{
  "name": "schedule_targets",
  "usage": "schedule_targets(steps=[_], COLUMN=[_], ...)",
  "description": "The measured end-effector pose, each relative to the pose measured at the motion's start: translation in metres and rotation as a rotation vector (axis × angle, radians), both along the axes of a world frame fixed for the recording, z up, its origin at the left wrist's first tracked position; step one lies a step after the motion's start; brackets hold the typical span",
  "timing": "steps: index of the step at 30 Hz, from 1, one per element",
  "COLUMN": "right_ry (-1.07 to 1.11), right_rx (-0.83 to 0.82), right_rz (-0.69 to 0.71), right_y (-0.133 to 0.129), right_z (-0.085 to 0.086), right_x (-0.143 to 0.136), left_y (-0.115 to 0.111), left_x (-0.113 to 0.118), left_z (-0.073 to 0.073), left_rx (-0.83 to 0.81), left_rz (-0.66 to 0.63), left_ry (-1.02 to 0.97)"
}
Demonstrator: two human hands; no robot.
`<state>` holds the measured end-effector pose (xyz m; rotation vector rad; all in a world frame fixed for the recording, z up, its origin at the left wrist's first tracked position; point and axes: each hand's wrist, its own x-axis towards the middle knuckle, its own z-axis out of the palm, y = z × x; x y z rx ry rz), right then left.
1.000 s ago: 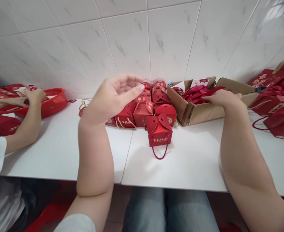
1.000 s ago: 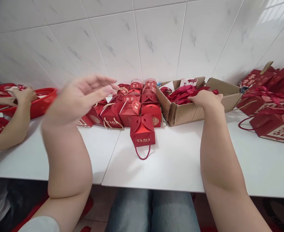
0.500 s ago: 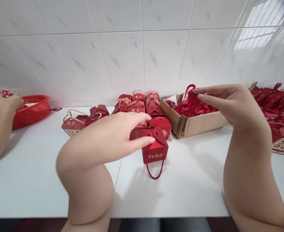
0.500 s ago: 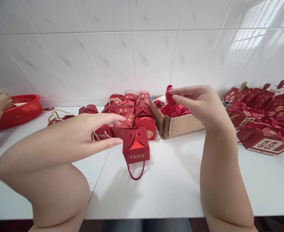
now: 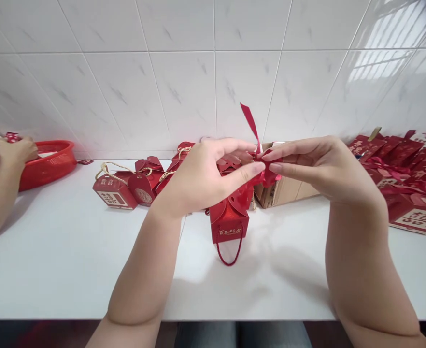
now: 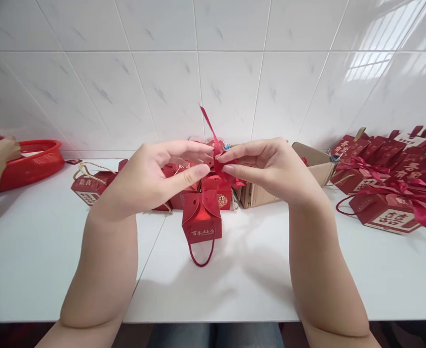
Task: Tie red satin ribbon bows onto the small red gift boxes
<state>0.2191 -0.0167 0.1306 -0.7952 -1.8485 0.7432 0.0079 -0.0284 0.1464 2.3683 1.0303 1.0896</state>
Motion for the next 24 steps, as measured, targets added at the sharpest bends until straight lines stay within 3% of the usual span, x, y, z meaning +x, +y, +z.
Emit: schedule_targets(steps=[4,13,18,24], right_ry=[-0.014,0.034,0.105,0.342], right_rx=[-0.002,0.012,0.046,0.355], right_rz=[0.0,0.024,-0.087,-0.391], right_y=[0.0,-0.005,-0.012,-0.031], right_z=[0.0,0.002,0.005,0.006], right_x=[-0.001,-0.002,-0.001,0.002], left_y=[0.004,0.011,0.008,0.018], left_x=[0.004,0.006,0.004,0.003], left_z=[-0.003,-0.009,-0.004,-0.012], left_rx=[-0.05,0.013,0.074,0.05], left_rz=[-0.037,0.057,0.143,0.211], left_ry=[-0.093,0.0,0.039,0.257])
